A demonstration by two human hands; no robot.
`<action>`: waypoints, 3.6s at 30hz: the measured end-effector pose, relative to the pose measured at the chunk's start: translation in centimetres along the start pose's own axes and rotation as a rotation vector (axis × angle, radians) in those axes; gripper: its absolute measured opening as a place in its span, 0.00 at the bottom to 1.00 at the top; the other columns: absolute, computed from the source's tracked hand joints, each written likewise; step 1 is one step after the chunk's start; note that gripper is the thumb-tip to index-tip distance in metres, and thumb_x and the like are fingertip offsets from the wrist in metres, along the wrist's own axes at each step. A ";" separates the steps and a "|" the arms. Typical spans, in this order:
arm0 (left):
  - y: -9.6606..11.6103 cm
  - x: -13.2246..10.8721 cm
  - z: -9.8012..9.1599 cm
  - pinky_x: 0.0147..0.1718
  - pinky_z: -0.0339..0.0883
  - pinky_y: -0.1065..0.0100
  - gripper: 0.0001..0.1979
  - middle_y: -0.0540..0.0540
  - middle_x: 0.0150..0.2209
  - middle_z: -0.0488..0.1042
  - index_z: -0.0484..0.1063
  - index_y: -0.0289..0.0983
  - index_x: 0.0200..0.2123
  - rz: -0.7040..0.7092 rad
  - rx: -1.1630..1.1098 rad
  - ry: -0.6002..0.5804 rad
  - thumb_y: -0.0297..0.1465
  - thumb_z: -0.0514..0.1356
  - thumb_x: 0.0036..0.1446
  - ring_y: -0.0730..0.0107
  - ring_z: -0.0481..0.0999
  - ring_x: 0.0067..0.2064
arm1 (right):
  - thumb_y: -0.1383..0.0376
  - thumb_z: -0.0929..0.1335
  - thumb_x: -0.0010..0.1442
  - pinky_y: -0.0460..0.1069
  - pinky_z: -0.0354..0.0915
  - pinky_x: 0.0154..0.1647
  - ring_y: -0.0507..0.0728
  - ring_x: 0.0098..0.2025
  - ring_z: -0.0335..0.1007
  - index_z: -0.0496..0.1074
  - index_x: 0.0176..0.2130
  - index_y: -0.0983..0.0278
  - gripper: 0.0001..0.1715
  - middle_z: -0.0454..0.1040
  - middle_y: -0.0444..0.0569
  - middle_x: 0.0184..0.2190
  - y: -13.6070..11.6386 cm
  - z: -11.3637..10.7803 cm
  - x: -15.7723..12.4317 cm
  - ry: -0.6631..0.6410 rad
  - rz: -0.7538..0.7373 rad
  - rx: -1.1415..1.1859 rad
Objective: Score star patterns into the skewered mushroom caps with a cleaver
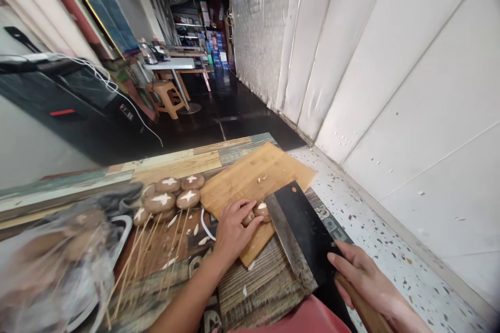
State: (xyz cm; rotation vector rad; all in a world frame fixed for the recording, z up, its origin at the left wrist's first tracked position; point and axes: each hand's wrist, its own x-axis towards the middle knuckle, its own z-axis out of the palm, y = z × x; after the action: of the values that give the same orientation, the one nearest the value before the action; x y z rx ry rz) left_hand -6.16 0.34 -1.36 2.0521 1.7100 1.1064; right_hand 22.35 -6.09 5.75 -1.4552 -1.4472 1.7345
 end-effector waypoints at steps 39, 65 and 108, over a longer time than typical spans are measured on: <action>1.2 0.0 0.1 0.44 0.68 0.56 0.17 0.43 0.41 0.76 0.75 0.39 0.45 0.036 0.047 0.044 0.39 0.63 0.53 0.60 0.73 0.43 | 0.66 0.54 0.68 0.48 0.61 0.19 0.54 0.17 0.65 0.63 0.36 0.63 0.13 0.68 0.44 0.18 -4.1 1.3 -1.1 0.273 -0.572 -1.053; 1.7 -1.3 0.2 0.42 0.69 0.55 0.14 0.43 0.37 0.75 0.71 0.38 0.38 0.050 -0.039 0.093 0.27 0.59 0.43 0.57 0.73 0.40 | 0.77 0.62 0.45 0.50 0.64 0.12 0.61 0.19 0.73 0.73 0.44 0.80 0.25 0.78 0.72 0.36 -1.9 5.3 -1.8 0.324 -0.869 -1.937; 4.9 5.3 -1.8 0.36 0.66 0.66 0.08 0.48 0.35 0.80 0.79 0.40 0.32 -0.297 0.095 -0.300 0.33 0.60 0.53 0.64 0.77 0.38 | 0.55 0.64 0.61 0.44 0.53 0.15 0.49 0.11 0.57 0.58 0.31 0.59 0.13 0.66 0.36 0.09 -1.5 -0.7 -0.3 0.107 -0.063 -0.049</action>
State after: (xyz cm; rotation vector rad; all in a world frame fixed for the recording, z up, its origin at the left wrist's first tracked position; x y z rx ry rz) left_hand -3.67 3.36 4.94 1.8243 1.8580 0.6049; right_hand 22.68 -5.57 7.29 -1.4875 -1.4719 1.5697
